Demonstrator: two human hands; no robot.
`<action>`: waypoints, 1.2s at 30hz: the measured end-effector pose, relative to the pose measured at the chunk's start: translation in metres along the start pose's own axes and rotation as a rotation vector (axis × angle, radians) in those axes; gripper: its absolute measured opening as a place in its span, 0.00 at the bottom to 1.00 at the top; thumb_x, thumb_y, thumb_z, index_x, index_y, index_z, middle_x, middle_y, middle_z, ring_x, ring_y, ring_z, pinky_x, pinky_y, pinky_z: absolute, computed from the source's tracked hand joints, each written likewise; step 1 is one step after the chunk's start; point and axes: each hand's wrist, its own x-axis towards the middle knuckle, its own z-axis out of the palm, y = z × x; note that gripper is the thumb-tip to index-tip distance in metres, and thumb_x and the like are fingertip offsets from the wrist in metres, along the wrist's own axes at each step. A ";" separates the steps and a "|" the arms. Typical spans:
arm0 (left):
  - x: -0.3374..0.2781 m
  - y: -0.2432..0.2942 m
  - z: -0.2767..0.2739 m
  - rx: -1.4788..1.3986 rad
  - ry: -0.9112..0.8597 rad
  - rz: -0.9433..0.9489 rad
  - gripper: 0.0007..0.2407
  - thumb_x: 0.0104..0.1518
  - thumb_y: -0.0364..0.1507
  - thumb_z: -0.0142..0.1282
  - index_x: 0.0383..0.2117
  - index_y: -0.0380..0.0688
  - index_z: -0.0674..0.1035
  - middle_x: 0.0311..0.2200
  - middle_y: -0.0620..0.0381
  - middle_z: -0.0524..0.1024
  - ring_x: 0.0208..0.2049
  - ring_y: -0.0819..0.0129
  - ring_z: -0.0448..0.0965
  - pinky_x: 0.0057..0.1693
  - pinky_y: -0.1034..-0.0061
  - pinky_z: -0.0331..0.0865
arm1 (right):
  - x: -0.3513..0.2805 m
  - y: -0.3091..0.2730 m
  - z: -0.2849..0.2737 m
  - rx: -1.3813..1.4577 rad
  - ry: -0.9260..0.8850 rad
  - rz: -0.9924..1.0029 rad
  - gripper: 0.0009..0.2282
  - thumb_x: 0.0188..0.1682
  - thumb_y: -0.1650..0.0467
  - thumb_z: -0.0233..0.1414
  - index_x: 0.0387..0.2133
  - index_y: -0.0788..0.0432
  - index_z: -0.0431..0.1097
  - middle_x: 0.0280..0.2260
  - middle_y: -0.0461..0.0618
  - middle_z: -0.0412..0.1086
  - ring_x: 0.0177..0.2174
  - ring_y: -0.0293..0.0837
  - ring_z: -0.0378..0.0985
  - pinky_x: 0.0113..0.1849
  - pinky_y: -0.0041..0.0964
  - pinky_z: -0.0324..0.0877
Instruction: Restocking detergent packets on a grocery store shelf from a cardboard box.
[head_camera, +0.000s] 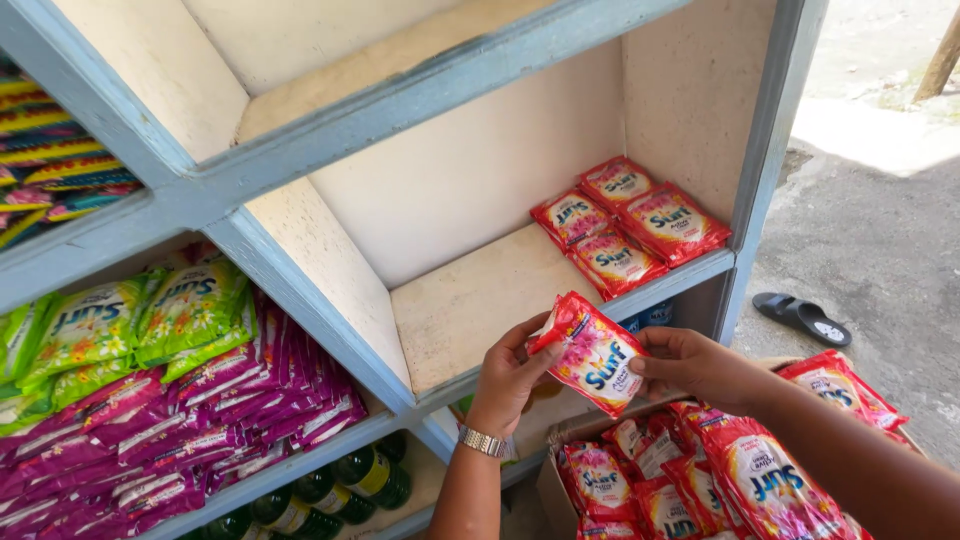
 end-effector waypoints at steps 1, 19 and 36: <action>0.004 -0.001 -0.004 0.041 0.034 0.098 0.26 0.56 0.31 0.65 0.61 0.38 0.72 0.50 0.53 0.79 0.47 0.70 0.81 0.52 0.70 0.78 | 0.000 -0.006 0.007 -0.069 0.057 -0.058 0.15 0.51 0.66 0.56 0.44 0.66 0.71 0.32 0.50 0.77 0.29 0.35 0.77 0.34 0.29 0.75; 0.163 0.023 -0.054 -0.032 0.395 0.054 0.24 0.57 0.19 0.55 0.60 0.49 0.63 0.46 0.45 0.76 0.41 0.62 0.82 0.45 0.68 0.81 | 0.082 -0.064 0.022 -0.597 0.599 -0.468 0.13 0.52 0.72 0.52 0.50 0.56 0.66 0.35 0.56 0.77 0.33 0.43 0.81 0.35 0.39 0.75; 0.219 0.023 -0.106 0.517 0.639 0.189 0.20 0.51 0.25 0.67 0.46 0.51 0.69 0.46 0.47 0.82 0.42 0.64 0.85 0.44 0.71 0.80 | 0.140 -0.070 0.052 -1.493 0.702 -0.312 0.26 0.51 0.66 0.48 0.65 0.45 0.57 0.57 0.44 0.67 0.56 0.53 0.60 0.57 0.67 0.45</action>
